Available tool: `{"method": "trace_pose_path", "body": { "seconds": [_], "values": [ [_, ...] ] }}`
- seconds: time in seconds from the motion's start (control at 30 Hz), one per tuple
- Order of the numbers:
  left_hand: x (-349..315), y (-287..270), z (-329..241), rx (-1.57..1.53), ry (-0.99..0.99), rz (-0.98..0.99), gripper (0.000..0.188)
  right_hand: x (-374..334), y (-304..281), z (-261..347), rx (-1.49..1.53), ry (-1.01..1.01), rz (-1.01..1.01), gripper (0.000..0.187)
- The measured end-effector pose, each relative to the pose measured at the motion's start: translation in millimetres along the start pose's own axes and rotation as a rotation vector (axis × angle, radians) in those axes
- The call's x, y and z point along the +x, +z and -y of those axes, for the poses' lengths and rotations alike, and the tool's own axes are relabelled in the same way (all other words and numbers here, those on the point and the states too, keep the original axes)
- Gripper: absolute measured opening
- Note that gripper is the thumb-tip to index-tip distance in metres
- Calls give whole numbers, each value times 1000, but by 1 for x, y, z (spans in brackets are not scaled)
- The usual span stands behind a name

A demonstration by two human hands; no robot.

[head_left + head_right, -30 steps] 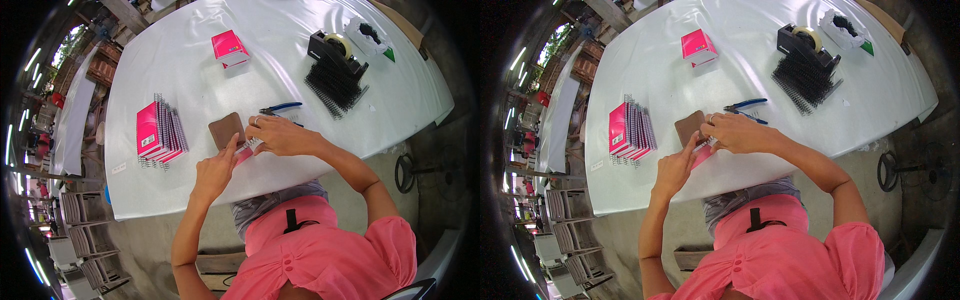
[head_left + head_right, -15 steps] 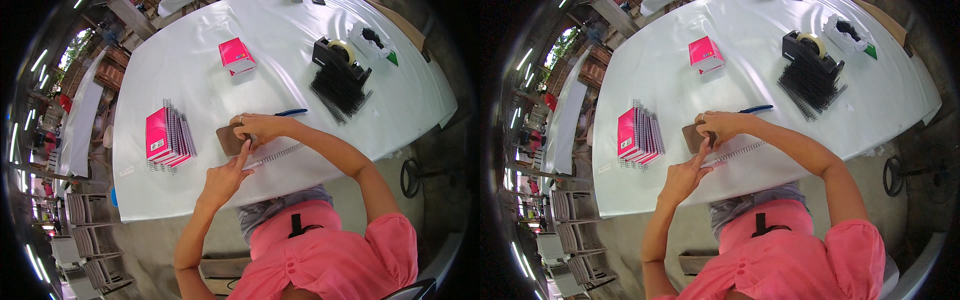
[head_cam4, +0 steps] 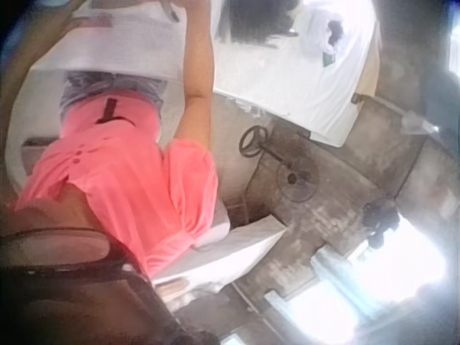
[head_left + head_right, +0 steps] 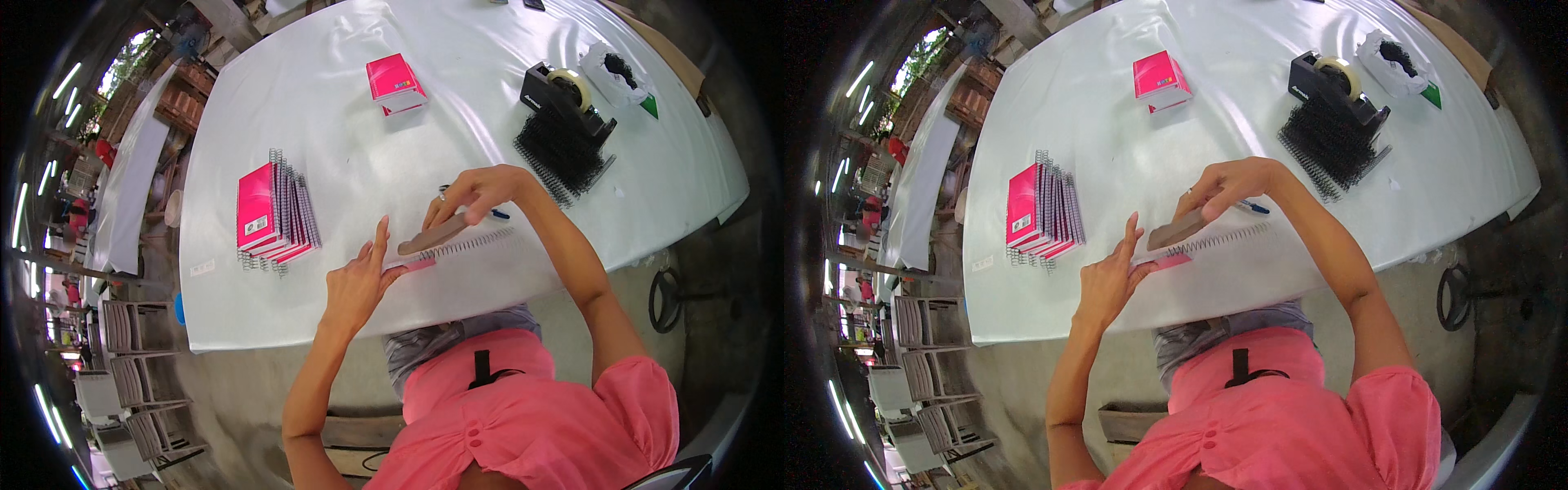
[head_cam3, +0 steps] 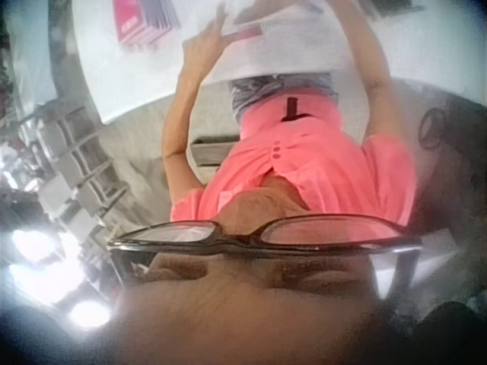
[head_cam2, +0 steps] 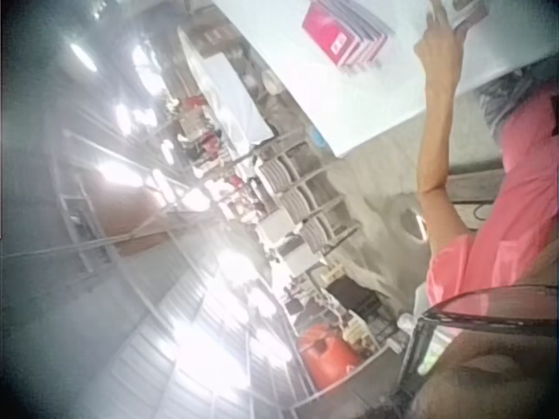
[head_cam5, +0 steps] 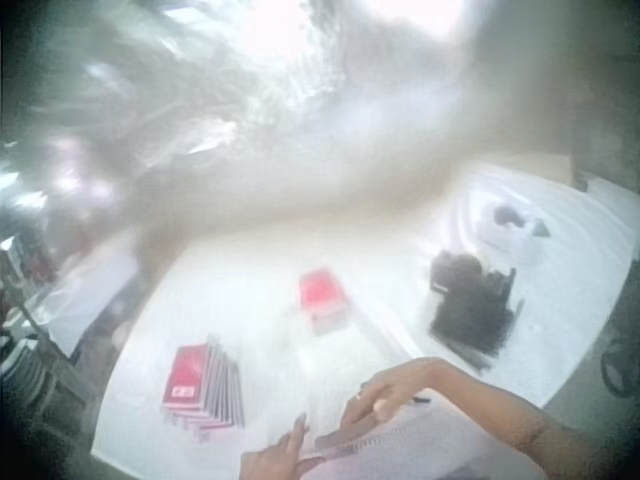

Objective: The person manually assembles spiral-bound notebooks by inserting a wire coil through the punched holes of the covers and pages, then using a pair of pliers to trim and secure the ends of the coil.

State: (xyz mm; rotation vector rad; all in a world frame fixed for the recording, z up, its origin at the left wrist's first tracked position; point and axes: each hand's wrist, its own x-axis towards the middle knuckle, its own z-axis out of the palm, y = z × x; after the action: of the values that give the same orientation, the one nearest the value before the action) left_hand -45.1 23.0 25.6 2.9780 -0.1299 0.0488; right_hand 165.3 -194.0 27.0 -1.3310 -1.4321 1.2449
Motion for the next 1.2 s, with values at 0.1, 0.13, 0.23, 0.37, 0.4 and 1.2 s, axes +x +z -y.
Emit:
{"method": "trace_pose_path", "body": {
  "seconds": [0.1, 0.13, 0.23, 0.37, 0.4, 1.2],
  "values": [
    [4, -3, -2, -36, 17, -4, 92, 7, 9, 2, -25, 26, -13, 54],
    [3, -3, -2, -33, 18, -4, 92, 11, 11, 5, -208, 189, -38, 54],
    [1, -4, -3, -10, -18, 18, 92, 5, 6, 7, -91, 40, -84, 54],
    [5, -1, 0, -80, 2, -58, 93, 4, 8, 1, 49, -51, -64, 53],
    [7, -1, 1, -109, 9, -94, 93, 8, 6, 3, -67, 50, -84, 53],
    [2, 6, 2, -627, -210, -232, 107, 29, 17, 6, -120, 133, -122, 56]
  ]
}}
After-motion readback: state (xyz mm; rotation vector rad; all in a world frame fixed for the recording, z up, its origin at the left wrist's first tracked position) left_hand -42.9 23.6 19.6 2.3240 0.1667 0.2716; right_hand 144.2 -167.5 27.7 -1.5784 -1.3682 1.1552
